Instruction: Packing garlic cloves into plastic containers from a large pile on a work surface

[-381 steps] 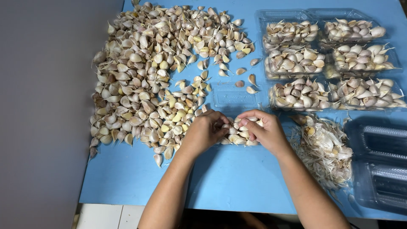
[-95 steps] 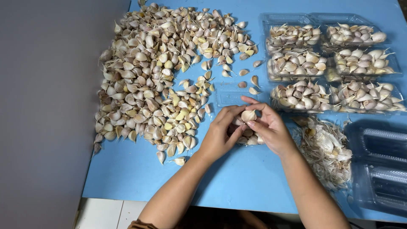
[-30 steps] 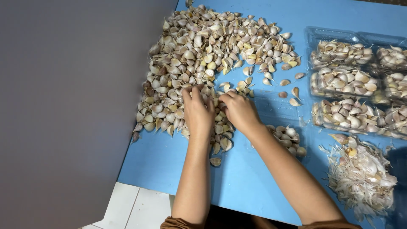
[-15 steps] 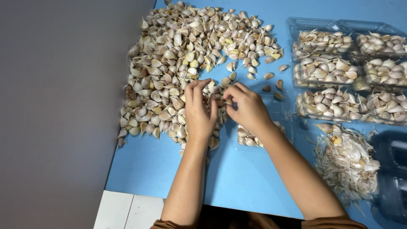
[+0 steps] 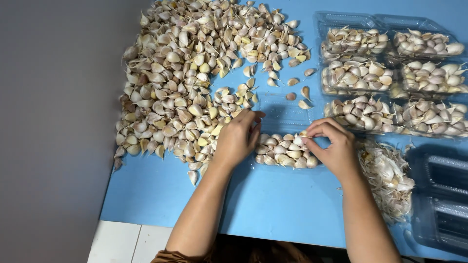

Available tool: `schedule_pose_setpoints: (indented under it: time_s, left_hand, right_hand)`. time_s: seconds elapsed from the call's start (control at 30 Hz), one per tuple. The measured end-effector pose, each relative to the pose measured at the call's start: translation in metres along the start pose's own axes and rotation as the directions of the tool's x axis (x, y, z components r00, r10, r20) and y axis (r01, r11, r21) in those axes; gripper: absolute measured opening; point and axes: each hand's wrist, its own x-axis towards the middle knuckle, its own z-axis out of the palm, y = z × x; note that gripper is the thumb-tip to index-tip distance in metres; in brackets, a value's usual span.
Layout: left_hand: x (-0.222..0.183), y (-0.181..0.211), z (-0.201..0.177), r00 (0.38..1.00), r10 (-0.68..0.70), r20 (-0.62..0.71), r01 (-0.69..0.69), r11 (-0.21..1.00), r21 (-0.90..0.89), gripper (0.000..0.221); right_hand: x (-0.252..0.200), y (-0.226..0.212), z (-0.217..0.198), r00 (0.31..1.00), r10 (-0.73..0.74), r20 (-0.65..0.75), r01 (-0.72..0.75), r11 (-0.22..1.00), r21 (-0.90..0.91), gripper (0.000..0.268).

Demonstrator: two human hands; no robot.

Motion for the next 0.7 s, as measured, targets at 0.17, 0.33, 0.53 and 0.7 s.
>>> schedule_pose_setpoints:
  time_s: [0.17, 0.33, 0.53, 0.7]
  left_hand:
    - [-0.002, 0.000, 0.004, 0.998, -0.055, -0.012, 0.056, 0.998, 0.036, 0.020]
    - [-0.005, 0.002, 0.008, 0.987, -0.155, -0.032, 0.156, 0.987, 0.025, 0.020]
    - [-0.005, 0.001, 0.010, 0.976, -0.216, -0.032, 0.217, 0.975, 0.047, 0.021]
    - [-0.005, 0.005, 0.004, 0.950, -0.310, -0.028, 0.311, 0.949, 0.054, 0.020]
  right_hand:
    - [-0.012, 0.010, -0.005, 0.988, 0.143, -0.052, -0.148, 0.984, -0.098, 0.014]
    - [-0.015, 0.004, 0.001, 0.981, 0.171, -0.087, -0.185, 0.963, -0.197, 0.016]
    - [-0.023, 0.003, -0.006, 0.980, 0.197, -0.017, -0.180, 0.857, -0.483, 0.012]
    - [-0.019, -0.001, -0.015, 0.936, 0.351, 0.033, -0.304, 0.850, -0.430, 0.015]
